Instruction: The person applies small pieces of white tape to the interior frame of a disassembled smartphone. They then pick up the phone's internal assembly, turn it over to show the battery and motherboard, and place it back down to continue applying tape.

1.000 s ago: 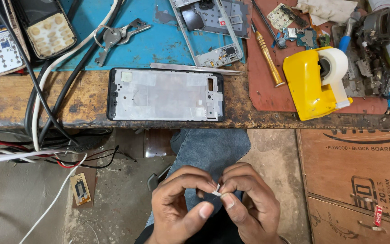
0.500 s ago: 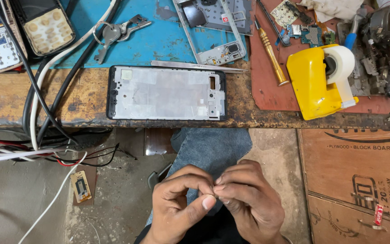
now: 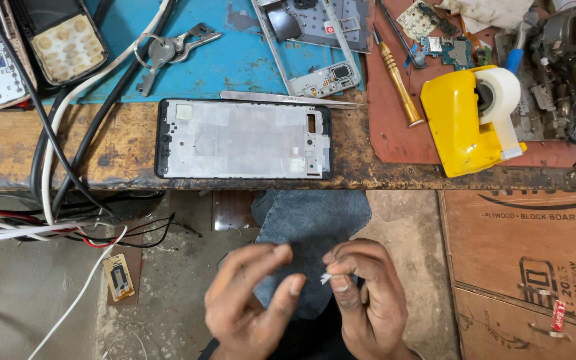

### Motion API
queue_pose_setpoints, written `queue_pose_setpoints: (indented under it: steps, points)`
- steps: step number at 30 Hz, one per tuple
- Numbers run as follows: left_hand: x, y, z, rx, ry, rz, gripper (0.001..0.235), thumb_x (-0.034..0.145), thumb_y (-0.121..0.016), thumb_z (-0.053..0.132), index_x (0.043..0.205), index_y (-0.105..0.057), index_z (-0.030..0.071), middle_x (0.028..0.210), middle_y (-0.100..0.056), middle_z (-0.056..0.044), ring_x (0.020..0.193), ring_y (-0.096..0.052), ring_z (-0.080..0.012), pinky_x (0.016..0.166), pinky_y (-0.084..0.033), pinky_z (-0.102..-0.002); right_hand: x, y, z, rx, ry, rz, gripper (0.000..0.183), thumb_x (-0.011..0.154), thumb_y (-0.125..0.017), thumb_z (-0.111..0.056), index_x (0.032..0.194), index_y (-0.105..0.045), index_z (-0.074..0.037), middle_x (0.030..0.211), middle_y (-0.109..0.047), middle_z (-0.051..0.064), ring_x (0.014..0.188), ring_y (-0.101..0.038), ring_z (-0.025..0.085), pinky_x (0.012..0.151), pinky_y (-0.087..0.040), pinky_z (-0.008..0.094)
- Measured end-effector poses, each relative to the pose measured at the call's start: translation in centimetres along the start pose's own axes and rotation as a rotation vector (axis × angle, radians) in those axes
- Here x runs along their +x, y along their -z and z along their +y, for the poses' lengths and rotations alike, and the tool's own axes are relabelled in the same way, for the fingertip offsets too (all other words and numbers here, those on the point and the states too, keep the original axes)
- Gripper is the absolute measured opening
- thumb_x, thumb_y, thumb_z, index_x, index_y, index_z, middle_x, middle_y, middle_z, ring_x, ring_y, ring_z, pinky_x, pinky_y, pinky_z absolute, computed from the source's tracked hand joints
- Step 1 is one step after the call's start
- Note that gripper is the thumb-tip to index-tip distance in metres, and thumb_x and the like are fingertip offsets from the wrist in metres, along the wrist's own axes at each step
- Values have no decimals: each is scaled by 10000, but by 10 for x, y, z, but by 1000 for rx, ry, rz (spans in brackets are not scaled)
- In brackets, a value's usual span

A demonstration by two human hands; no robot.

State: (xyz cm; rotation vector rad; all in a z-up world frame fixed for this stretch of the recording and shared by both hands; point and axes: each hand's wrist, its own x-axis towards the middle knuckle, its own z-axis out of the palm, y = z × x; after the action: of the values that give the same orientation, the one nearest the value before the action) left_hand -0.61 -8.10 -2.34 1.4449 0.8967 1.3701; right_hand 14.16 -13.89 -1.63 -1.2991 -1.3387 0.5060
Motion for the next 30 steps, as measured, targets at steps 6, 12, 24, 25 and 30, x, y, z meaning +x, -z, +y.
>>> queue_pose_setpoints:
  steps: [6, 12, 24, 25, 30]
  points:
    - [-13, -2, 1, -371, 344, -204, 270, 889, -787, 89, 1130, -769, -32, 1102, -771, -148, 998, -755, -200, 850, -612, -309, 5, -7, -4, -183, 218, 35, 166, 996, -684, -174, 1098, -682, -42, 1090, -574, 63, 1049, -634, 193, 918, -573, 338]
    - [-18, 2, -18, -652, 750, -137, 184, 901, -750, 69, 1022, -811, -55, 969, -785, -166, 853, -719, -185, 760, -577, -303, 1, -12, 0, -305, 276, 70, 212, 1034, -646, -182, 1200, -633, -50, 1242, -489, 130, 1175, -578, 263, 991, -568, 413]
    - [-6, 24, -43, 27, 269, 76, 179, 899, -752, 58, 1069, -801, 30, 956, -788, -92, 856, -747, -137, 713, -588, -237, -22, 12, 23, -170, 94, 132, 379, 1078, -588, -262, 1322, -584, 28, 1272, -604, 204, 1178, -667, 289, 1008, -597, 394]
    - [-3, 27, -44, 119, 249, 78, 190, 897, -754, 63, 1081, -797, 41, 977, -786, -86, 870, -745, -136, 720, -587, -239, -22, 15, 23, -210, 94, 140, 377, 1070, -603, -265, 1303, -595, 31, 1254, -621, 206, 1166, -673, 287, 1002, -588, 383]
    - [10, 38, -47, 373, 239, 80, 284, 918, -711, 41, 1197, -758, 61, 1064, -781, -82, 990, -754, -162, 841, -590, -278, -7, 24, 15, -411, 88, 138, 395, 1053, -613, -336, 1237, -662, 10, 1230, -637, 189, 1136, -678, 290, 968, -568, 354]
